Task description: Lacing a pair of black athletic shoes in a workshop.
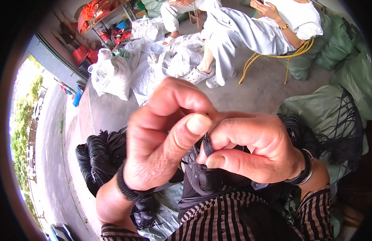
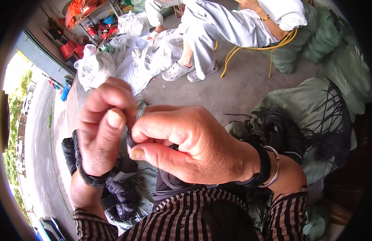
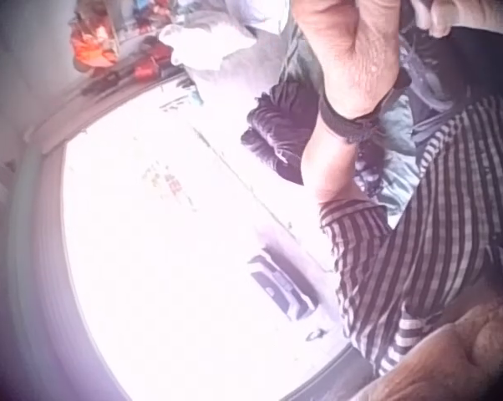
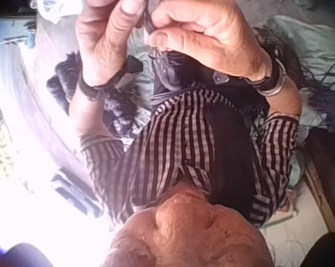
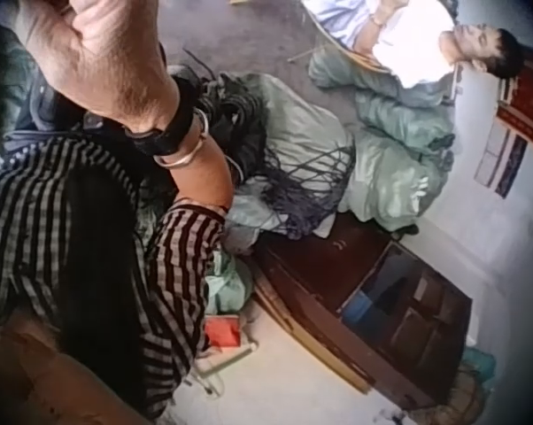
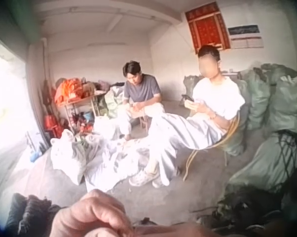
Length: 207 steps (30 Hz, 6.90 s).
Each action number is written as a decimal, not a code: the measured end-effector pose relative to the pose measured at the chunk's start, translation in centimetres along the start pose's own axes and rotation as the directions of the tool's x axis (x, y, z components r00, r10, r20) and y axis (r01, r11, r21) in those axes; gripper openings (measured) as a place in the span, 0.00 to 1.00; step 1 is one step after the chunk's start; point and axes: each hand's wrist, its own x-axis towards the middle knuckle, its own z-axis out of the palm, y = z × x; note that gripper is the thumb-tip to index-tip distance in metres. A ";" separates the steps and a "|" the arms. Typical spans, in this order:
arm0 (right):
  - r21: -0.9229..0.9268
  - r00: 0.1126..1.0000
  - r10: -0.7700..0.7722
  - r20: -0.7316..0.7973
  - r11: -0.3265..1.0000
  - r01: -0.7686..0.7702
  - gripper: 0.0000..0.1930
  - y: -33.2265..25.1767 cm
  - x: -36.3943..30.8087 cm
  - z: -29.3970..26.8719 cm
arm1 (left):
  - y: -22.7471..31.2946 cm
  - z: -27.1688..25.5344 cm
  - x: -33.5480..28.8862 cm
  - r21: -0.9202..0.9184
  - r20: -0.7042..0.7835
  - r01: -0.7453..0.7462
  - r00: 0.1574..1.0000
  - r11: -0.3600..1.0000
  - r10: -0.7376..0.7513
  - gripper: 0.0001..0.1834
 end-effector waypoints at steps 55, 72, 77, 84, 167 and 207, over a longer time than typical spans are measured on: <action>-0.536 0.850 0.243 -0.468 0.686 -0.492 0.04 16.1 -8.9 0.5 | -10.1 -13.8 -15.8 -0.587 -0.672 -0.045 0.584 0.808 -0.456 0.12; -0.655 0.954 0.202 -0.219 0.694 -0.298 0.08 16.1 -7.9 -0.7 | -10.4 -14.5 -17.7 -0.591 -0.681 -0.077 0.581 0.803 -0.446 0.11; -0.743 0.971 0.222 -0.092 0.634 -0.215 0.08 14.8 -6.7 -1.6 | -10.6 -14.3 -18.2 -0.586 -0.684 -0.063 0.573 0.808 -0.451 0.11; -0.872 0.949 0.306 0.070 0.482 -0.091 0.03 14.4 -5.0 -2.0 | -10.5 -13.7 -18.7 -0.587 -0.717 -0.082 0.515 0.806 -0.470 0.12; 0.527 0.117 0.574 -0.810 0.801 -0.284 0.06 20.2 -8.3 -14.9 | -11.2 -11.6 -22.1 -0.653 -0.702 -0.067 0.427 0.754 -0.570 0.13; -0.763 0.995 0.071 -0.071 0.639 -0.100 0.06 13.9 -8.3 -1.8 | -11.7 -13.3 -13.0 -0.426 -0.674 0.297 0.526 0.855 -0.518 0.17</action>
